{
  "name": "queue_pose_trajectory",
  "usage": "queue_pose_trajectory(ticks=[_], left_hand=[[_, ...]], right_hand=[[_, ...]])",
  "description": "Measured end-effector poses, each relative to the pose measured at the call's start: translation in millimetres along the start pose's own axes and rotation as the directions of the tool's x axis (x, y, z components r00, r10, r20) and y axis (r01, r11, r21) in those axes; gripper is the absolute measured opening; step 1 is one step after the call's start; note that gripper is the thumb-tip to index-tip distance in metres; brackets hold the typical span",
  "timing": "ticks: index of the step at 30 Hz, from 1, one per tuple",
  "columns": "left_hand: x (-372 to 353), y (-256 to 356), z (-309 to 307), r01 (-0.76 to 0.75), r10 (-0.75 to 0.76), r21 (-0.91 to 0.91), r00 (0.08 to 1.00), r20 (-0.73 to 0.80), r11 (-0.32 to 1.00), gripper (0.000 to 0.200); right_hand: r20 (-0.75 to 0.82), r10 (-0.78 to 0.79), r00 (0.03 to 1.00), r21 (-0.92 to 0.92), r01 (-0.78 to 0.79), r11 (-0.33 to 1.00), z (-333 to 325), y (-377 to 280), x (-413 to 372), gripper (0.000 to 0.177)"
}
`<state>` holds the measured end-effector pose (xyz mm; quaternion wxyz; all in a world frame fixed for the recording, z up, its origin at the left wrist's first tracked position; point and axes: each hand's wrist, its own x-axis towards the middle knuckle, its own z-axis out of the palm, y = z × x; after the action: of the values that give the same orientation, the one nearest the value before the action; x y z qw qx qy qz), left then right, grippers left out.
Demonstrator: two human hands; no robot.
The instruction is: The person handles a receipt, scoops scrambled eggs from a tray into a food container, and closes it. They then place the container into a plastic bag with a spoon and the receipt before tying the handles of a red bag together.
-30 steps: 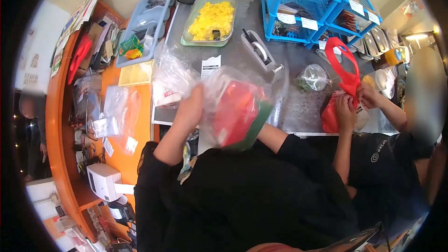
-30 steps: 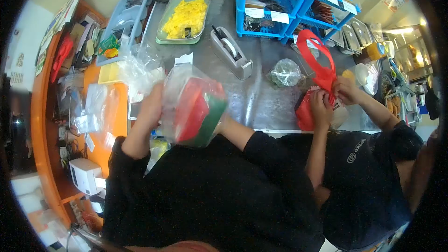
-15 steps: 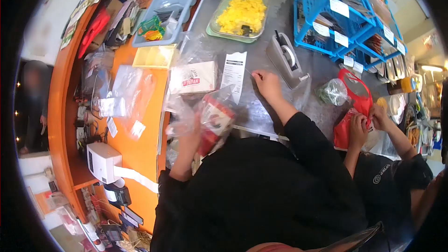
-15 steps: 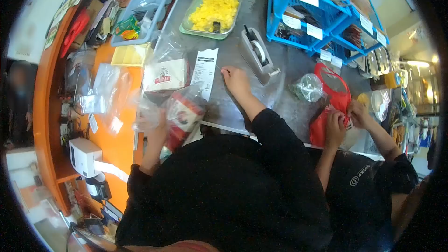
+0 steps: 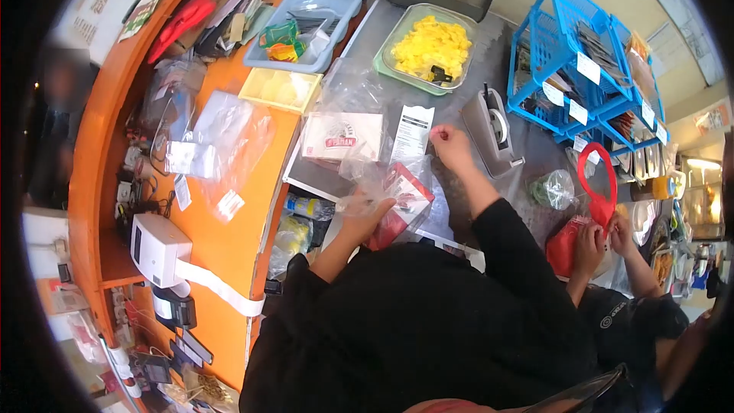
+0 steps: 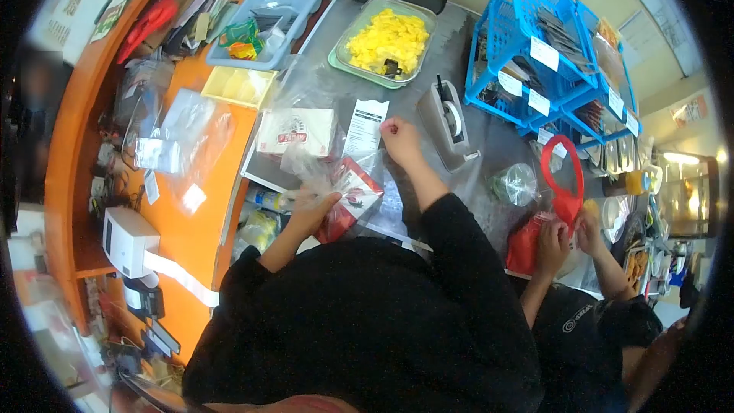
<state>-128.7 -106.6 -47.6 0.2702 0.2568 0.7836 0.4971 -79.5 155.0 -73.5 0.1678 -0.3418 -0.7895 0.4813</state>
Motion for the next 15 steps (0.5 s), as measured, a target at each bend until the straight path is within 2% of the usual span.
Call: queue_pose_trajectory(ticks=[1,2,4,5,8,10,11,14,15], left_hand=[[0.5,-0.6,-0.2,0.012,-0.011,-0.065,1.0,0.005,0.998,0.032],[5.1,-14.3,0.7,0.106,-0.102,-0.086,0.994,0.049,0.991,0.038],[17.4,-50.9,2.5,0.298,-0.281,-0.107,0.947,0.154,0.948,0.05],[19.6,-43.4,-1.9,0.357,-0.314,-0.179,0.921,0.229,0.917,0.05],[12.8,-1.1,-5.7,0.313,-0.213,-0.453,0.942,0.258,0.835,0.036],[14.6,-12.4,-1.0,0.109,-0.091,-0.108,0.983,0.159,0.988,0.042],[16.1,-17.3,0.7,0.002,-0.012,0.081,0.991,0.132,0.997,0.045],[6.7,36.5,-13.6,0.218,-0.183,-0.099,0.941,0.285,0.971,0.058],[9.4,32.3,-11.2,0.118,-0.128,0.053,0.952,0.279,0.992,0.059]], right_hand=[[0.092,0.031,0.995,0.214,-0.05,0.975,-4.1,-7.7,-7.7,0.009],[0.188,0.049,0.981,0.414,-0.124,0.902,-7.5,-14.2,-18.1,0.008],[0.412,0.122,0.903,0.445,-0.316,0.838,-19.7,-54.5,-51.5,0.012],[0.516,0.15,0.843,0.444,-0.413,0.795,-20.1,-67.6,-68.4,0.014],[0.513,0.18,0.839,0.395,-0.417,0.818,-3.6,-75.4,-101.3,0.009],[0.475,0.128,0.871,0.441,-0.362,0.821,8.1,-65.3,-111.1,0.009],[0.464,0.123,0.877,0.457,-0.356,0.815,12.4,-58.2,-113.2,0.01],[0.404,0.162,0.9,0.512,-0.369,0.775,13.3,-56.9,-114.0,0.013],[0.38,0.182,0.907,0.533,-0.375,0.758,12.5,-58.1,-113.3,0.014]])
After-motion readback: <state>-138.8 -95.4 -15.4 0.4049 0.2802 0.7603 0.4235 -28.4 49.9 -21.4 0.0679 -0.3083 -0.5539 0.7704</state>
